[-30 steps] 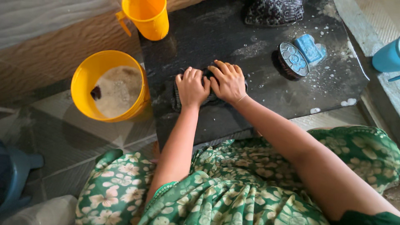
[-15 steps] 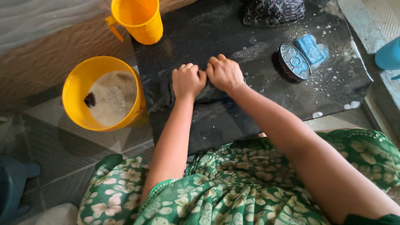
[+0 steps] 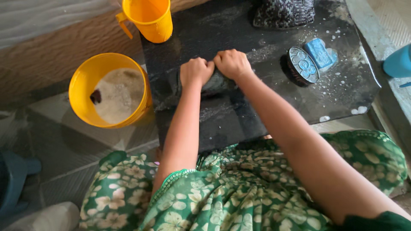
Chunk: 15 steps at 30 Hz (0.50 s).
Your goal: The person scrubs a garment by hand on a stone slab using soap and rinses it with water from a bucket.
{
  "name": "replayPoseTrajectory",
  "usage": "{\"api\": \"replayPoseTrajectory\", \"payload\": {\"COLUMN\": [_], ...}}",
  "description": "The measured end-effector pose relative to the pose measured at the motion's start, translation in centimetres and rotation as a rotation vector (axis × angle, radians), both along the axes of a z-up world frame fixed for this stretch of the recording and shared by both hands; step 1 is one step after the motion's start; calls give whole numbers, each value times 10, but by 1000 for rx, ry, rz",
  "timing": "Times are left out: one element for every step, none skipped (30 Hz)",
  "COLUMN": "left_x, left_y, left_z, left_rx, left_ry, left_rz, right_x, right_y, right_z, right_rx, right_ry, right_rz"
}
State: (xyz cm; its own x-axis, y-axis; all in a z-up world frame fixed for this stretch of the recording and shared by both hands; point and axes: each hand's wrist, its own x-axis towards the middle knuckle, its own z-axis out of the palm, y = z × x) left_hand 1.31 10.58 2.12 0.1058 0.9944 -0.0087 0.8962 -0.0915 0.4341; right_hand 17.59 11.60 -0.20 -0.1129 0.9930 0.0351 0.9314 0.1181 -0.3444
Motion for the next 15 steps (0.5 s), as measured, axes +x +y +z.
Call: {"api": "replayPoseTrajectory", "payload": {"left_x": [-1, -2, -3, -3, -3, -3, -3, -5, -6, -8, -11, -11, -11, -11, -11], "left_y": [-10, -24, -36, -47, -59, -70, -80, -90, -96, -101, -107, -111, -115, -114, -113], "left_z": [-7, -13, -18, -21, -24, -26, -28, -30, -30, -32, -33, -35, -37, -39, -40], "left_rx": [186, 368, 551, 645, 740, 834, 838, 840, 842, 840, 838, 838, 816, 798, 780], "left_ry": [-11, -22, -32, -29, -26, -26, -21, -13, -5, -5, -6, -11, -5, 2, 9], "left_rz": [-20, -41, -63, -74, -84, -93, -99, -101, -103, -112, -121, -128, -106, -86, -65], "right_x": [-3, -6, -8, -9, -9, -8, -8, -9, -8, -6, -3, 2, 6, 11, 15], "right_y": [-17, -36, -54, -69, -84, -97, -110, -120, -126, -131, -136, -140, -140, -134, -130], "right_z": [7, 12, 17, 20, 21, 21, 19, 16, 14, 12, 11, 12, 15, 22, 28], "right_rx": [111, 218, 325, 421, 517, 612, 646, 678, 710, 689, 667, 647, 538, 434, 330], "right_ry": [48, 96, 144, 164, 183, 198, 191, 185, 180, 194, 207, 215, 211, 206, 200], "right_rz": [13, 26, 39, 67, 96, 127, 137, 151, 166, 205, 245, 286, 322, 356, 390]}}
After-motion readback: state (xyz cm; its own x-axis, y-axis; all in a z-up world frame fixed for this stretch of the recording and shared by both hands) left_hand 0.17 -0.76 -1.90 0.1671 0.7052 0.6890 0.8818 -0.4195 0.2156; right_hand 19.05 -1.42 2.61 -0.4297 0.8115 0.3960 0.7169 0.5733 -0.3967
